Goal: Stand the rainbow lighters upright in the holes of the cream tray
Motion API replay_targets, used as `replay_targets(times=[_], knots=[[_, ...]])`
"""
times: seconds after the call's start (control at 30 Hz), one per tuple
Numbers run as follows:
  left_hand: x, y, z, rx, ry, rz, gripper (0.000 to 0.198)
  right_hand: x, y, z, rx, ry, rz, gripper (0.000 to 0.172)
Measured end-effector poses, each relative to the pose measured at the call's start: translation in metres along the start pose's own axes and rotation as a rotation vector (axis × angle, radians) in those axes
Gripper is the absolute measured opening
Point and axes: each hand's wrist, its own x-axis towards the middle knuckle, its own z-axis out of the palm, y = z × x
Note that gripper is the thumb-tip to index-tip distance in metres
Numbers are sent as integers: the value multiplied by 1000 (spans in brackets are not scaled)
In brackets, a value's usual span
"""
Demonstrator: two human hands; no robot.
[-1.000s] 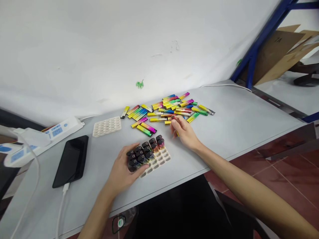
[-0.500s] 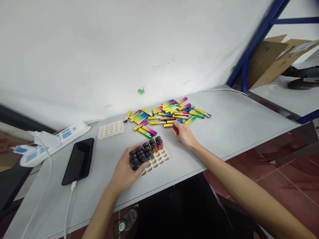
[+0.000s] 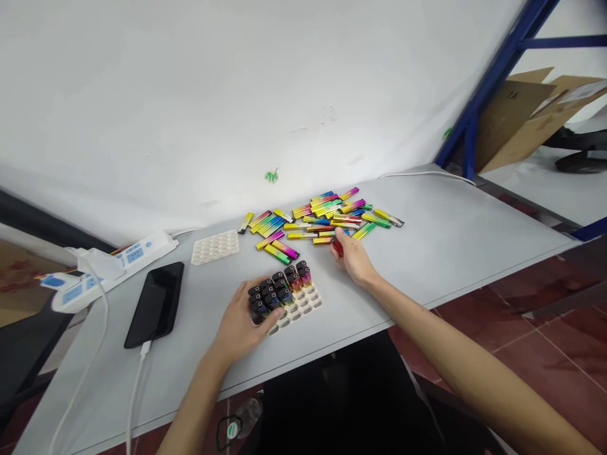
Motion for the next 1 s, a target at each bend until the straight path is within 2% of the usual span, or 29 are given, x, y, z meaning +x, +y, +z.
replay_targets(times=[0.1,0.33,0.43,0.6,0.8,1.0], knots=[[0,0,0,5,-7,-3,56,0,1,0,38,43,3,57],[0,0,0,9,-6,0,54,0,2,1,28,46,-22,55],[1,0,0,16,7,17,53,-6,-1,3,-35,30,-129,52],[1,0,2,40,27,40,52,-34,-10,0,-243,28,-328,26],[1,-2,3,33,23,40,53,-66,-28,7,-222,-32,-380,25],[1,1,0,-2,-3,49,54,-72,-27,28,-445,-143,-491,20]])
